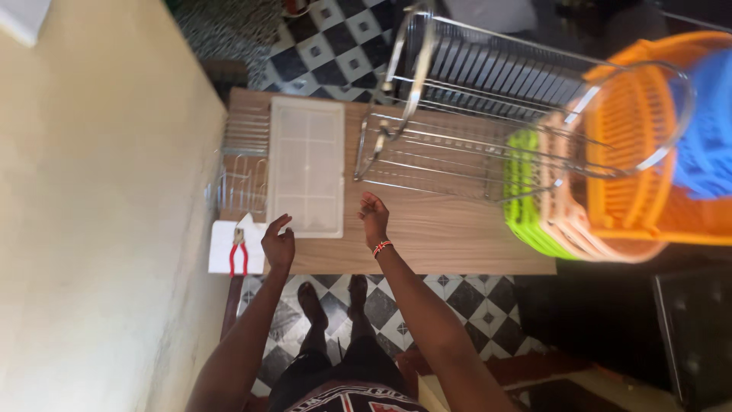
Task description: The person assembles a metal dish rack by attaching wire components and a plastic tray to the frame using pliers. They place the rack on a table, position the parts, and secure them with the tool.
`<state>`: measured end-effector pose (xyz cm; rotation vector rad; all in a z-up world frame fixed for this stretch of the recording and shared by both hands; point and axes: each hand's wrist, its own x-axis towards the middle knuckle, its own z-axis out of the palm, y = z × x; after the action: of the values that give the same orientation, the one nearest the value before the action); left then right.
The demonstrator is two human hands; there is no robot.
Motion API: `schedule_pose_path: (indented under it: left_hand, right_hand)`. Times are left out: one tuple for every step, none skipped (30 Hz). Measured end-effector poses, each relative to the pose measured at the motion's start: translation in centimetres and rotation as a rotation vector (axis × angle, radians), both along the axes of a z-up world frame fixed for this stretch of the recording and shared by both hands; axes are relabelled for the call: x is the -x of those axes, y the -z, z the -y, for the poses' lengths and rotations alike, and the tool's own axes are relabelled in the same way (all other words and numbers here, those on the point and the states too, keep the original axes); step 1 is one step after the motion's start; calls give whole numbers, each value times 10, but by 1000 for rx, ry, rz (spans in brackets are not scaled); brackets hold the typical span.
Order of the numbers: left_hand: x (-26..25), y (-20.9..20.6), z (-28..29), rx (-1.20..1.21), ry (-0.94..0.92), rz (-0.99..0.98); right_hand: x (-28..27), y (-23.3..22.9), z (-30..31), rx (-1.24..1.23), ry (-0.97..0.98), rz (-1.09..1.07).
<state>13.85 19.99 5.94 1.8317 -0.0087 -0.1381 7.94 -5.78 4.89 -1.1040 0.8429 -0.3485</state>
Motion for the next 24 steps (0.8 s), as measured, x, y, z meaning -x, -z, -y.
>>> schedule_pose_path:
  left_hand:
    - [2,-8,10,-5,17,70]
    - [5,-17,21,-9,33,141]
    - [4,-25,31,-13,43,216]
    - [2,-33,41,17,54,131]
    - [4,-42,52,48,66,43]
    - [5,-51,63,77,79,-47]
    - [5,-60,75,92,102,-22]
    - [5,-69,87,107,125,3]
    - [5,-79,96,120,144,28]
    - [4,-89,106,172,163,67]
    - [5,-98,116,221,187,100]
    - [5,-108,127,270,211,133]
    - [3,-118,136,292,222,162]
    - [1,-129,145,315,233,191]
    - [-2,-142,152,339,224,224]
    - [-5,-156,156,343,236,217]
    - [-9,-171,162,348,242,211]
    - [-14,-184,167,353,247,205]
    - [-18,-197,173,398,269,257]
    - [-23,-209,179,442,291,309]
    - [-28,-219,183,480,313,360]
    - [-32,-226,188,518,337,360]
    - [-37,-231,193,554,365,362]
    - [-41,-234,197,590,393,364]
  right_hand:
    - [7,-8,9,12,37,0]
    - [16,-16,20,24,73,0]
    - [21,-24,30,35,105,5]
    - [27,-31,40,38,141,9]
    - [37,-40,51,43,177,9]
    - [47,-48,61,48,213,10]
    - [57,-56,72,33,245,36]
    - [67,-63,84,19,277,62]
    - [76,-69,93,1,306,88]
    - [84,-75,103,26,314,89]
    - [95,-80,111,49,328,85]
    - [106,-85,121,71,343,82]
    - [115,-88,129,45,385,114]
    - [125,-93,137,19,426,146]
    - [128,-102,143,-4,447,181]
    - [131,-110,144,58,422,194]
    - [134,-117,146,121,391,207]
    - [134,-129,146,185,359,221]
    - [128,-144,144,290,303,341]
    - [120,-160,139,393,244,461]
    - [110,-178,131,489,184,580]
    - [103,-198,125,707,128,503]
    - [96,-219,118,923,76,423]
    - [86,-240,112,1138,24,341]
